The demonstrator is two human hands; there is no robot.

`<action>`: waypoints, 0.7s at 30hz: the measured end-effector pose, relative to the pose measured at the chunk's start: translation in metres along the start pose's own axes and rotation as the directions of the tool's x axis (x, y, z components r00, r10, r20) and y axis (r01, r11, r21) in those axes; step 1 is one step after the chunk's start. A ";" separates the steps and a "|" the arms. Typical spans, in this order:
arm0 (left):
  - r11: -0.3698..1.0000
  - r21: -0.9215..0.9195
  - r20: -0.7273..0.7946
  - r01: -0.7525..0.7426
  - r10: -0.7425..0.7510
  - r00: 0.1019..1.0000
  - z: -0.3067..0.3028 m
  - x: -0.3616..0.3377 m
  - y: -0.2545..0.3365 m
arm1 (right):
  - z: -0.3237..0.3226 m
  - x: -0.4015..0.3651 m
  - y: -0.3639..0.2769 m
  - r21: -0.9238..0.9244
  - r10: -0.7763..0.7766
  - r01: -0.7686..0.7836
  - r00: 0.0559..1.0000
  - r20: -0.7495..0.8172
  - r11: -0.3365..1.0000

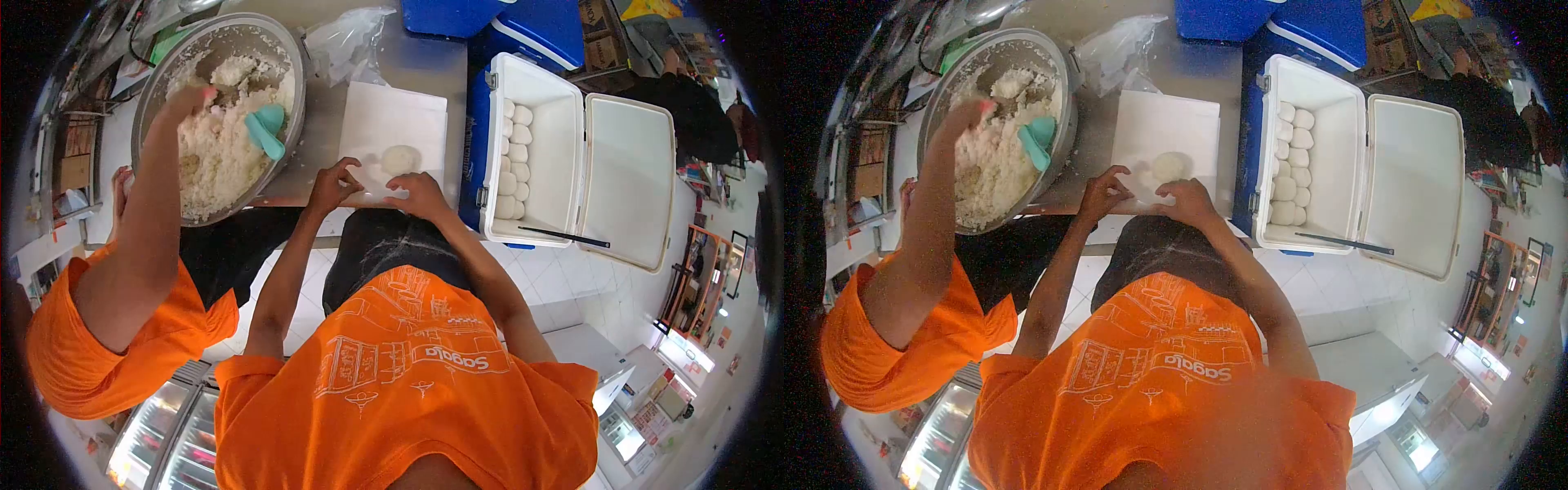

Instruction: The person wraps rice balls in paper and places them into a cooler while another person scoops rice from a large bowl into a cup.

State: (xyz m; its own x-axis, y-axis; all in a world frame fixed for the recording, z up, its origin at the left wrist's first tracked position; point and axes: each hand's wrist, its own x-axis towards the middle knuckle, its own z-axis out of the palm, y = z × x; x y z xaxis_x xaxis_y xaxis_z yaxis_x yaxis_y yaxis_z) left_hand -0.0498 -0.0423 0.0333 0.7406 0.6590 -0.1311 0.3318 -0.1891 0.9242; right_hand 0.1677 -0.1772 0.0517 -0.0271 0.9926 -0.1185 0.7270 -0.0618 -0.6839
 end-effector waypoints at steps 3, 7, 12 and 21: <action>1.000 -0.002 -0.016 -0.013 0.013 1.000 0.001 0.002 -0.003 | 0.013 0.009 -0.008 -0.057 0.024 -0.024 1.000 0.002 0.998; 1.000 0.001 -0.010 0.029 -0.029 1.000 -0.001 0.000 -0.003 | 0.020 0.018 -0.012 -0.040 0.000 0.000 1.000 0.005 0.999; 0.998 0.000 0.021 0.058 -0.058 0.998 -0.002 -0.002 -0.005 | 0.028 0.019 -0.013 -0.057 0.085 -0.088 0.995 -0.045 0.995; 0.997 0.046 0.069 0.061 -0.064 0.996 0.000 -0.011 -0.025 | 0.036 0.015 -0.009 0.223 0.134 -0.130 0.991 -0.005 0.966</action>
State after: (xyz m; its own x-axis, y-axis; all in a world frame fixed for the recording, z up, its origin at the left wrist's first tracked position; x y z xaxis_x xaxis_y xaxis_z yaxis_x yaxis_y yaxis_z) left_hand -0.0661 -0.0448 0.0121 0.7566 0.6176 -0.2147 0.4030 -0.1819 0.8970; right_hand 0.1360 -0.1657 0.0304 0.0740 0.9758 -0.2056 0.5533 -0.2117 -0.8056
